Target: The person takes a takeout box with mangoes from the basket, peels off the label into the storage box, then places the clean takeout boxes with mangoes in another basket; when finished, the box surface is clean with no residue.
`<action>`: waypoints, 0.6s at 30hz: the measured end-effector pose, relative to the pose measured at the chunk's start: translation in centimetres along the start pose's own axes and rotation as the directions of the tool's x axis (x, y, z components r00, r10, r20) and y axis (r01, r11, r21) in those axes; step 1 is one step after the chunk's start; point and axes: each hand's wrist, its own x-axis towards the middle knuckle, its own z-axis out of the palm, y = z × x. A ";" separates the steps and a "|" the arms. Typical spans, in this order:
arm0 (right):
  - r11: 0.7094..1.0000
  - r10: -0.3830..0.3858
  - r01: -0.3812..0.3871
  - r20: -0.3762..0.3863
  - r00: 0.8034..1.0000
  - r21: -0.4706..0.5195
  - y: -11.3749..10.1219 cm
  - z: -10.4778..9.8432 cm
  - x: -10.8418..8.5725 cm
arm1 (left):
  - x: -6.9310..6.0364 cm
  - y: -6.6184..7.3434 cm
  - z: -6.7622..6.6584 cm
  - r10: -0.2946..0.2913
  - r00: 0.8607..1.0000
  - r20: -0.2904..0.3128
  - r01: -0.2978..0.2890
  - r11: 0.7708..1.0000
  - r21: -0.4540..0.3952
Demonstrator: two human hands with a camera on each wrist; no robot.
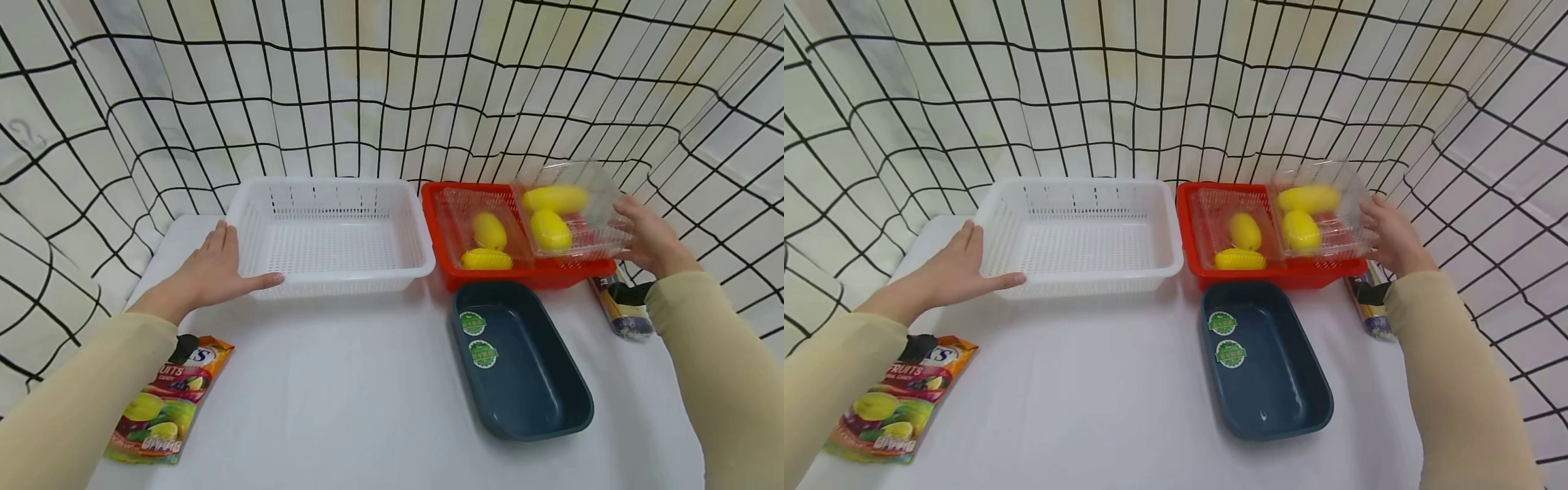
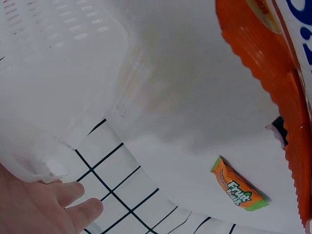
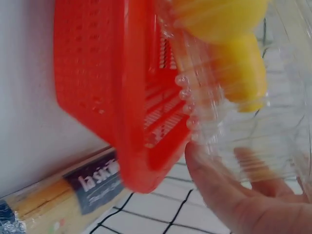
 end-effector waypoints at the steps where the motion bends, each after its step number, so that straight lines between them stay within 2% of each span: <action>1: 1.000 0.006 -0.006 0.004 1.000 -0.009 0.4 -0.3 0.3 | -0.1 0.0 0.1 0.000 1.000 0.000 0.000 1.000 0.004; 9: 0.993 0.025 -0.021 0.033 0.999 -0.119 2.5 -1.4 1.8 | -0.3 -0.1 0.8 0.003 1.000 -0.008 -0.002 1.000 0.011; 18: 0.963 0.004 0.012 0.061 0.998 -0.269 1.9 -1.5 2.5 | 0.0 0.1 0.3 0.000 1.000 -0.020 0.000 1.000 0.026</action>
